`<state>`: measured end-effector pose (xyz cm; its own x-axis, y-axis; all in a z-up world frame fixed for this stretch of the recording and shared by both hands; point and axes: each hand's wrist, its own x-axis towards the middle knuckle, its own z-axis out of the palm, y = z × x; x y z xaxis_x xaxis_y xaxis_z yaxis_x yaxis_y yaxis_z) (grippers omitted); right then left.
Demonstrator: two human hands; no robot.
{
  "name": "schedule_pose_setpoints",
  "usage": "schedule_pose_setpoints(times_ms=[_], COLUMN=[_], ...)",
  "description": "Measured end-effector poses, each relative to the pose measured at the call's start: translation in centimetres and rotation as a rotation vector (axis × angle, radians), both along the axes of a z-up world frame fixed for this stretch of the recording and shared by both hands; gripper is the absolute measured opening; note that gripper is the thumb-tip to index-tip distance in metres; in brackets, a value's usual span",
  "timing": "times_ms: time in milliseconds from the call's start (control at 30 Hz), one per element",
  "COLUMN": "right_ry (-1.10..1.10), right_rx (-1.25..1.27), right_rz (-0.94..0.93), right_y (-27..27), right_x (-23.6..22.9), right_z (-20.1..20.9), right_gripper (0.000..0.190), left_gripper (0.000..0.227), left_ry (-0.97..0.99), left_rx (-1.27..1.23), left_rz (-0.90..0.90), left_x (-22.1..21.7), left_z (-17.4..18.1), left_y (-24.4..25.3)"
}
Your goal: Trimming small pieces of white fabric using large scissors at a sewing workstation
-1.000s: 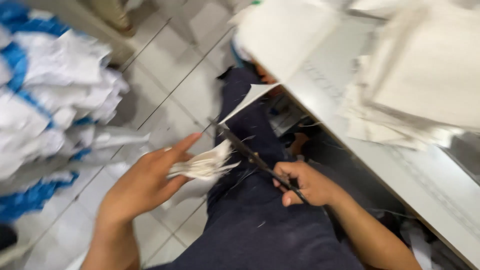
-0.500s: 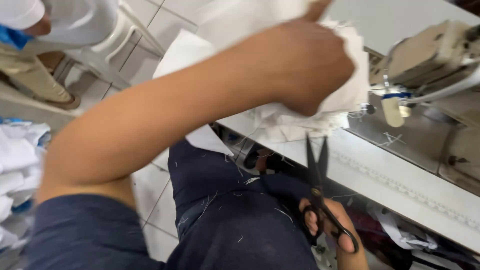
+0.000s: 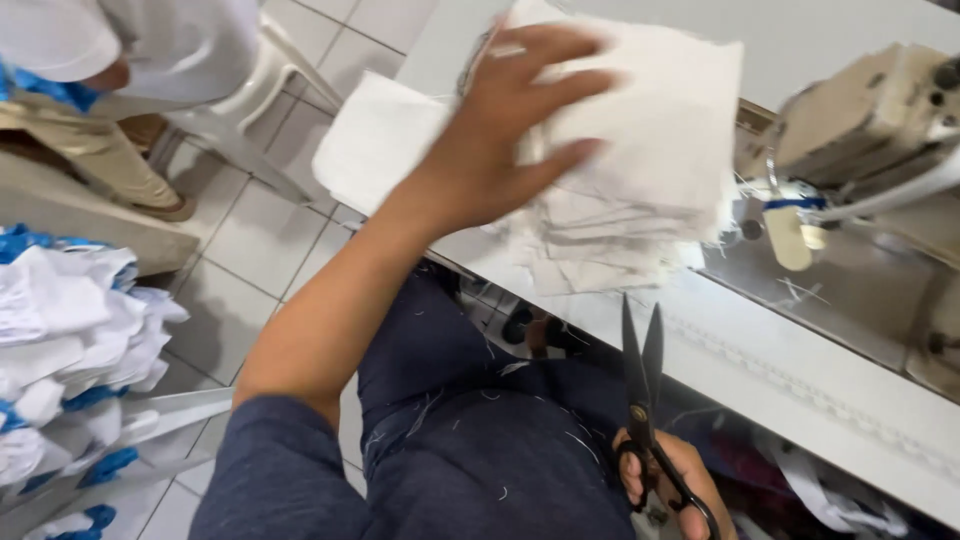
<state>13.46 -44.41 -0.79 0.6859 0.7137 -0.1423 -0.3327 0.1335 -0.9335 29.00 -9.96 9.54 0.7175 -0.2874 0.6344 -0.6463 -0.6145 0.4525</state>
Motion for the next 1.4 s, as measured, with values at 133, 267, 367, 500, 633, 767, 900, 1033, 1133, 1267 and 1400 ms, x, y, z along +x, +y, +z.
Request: schedule_pose_setpoints(times_ms=[133, 267, 367, 500, 633, 767, 900, 1033, 1133, 1267, 1400], right_ry=[-0.003, -0.014, -0.132, -0.266, -0.208, -0.207, -0.259, -0.358, -0.354, -0.342, -0.252], right_rx=[-0.102, -0.101, -0.168, -0.281, -0.366, -0.4, -0.5, -0.497, -0.41, -0.331, -0.33], right_rz=[0.072, 0.285, 0.383, 0.485, 0.503, 0.503, 0.639, 0.883, 1.02, 1.013, 0.882], right_y=[1.9, 5.3, 7.6, 9.2, 9.9, 9.7, 10.4, 13.3, 17.0, 19.4, 19.0], right_x=[1.3, 3.2, 4.1, 4.7, 4.4, 4.6, 5.7, 5.8, 5.0, 4.6, 5.0], right_z=[-0.5, -0.6, -0.4, -1.6, -1.3, -0.3, 1.4, 0.1, -0.1, -1.3, -1.3], right_gripper=[0.1, 0.088, 0.081, 0.065, 0.064, 0.065, 0.075, 0.078, 0.078, 0.061, 0.053], left_gripper=[0.011, 0.014, 0.062, 0.068, 0.054, 0.026, 0.035, 0.017, 0.031, 0.022, 0.017], left_ry=[-0.1, 0.186, 0.486, 0.955, 0.938, 0.725, 0.612, 0.885, 1.008, 1.026, 1.061], left_rx=[-0.222, -0.427, -0.461, -0.604, -0.57, -0.604, -0.431, -0.488, -0.412, -0.471, -0.451], left_rz=[0.356, 0.755, 0.819, 0.874, 0.787, 0.387, 0.043, 0.182, 0.181, 0.253, 0.293], left_x=[-8.4, -13.9, -14.5, -13.6, -13.8, -16.0, -21.2, -27.0, -30.3, -31.4, -29.8], left_z=[-4.8, -12.3, -14.5, -13.1, -15.7, -16.3, -10.3, -8.0, -6.7, -7.2, -5.5], left_y=[6.8, 8.6, 8.0, 7.6, 7.0, 8.2, 11.2, 12.7, 13.1, 12.7, 12.3])
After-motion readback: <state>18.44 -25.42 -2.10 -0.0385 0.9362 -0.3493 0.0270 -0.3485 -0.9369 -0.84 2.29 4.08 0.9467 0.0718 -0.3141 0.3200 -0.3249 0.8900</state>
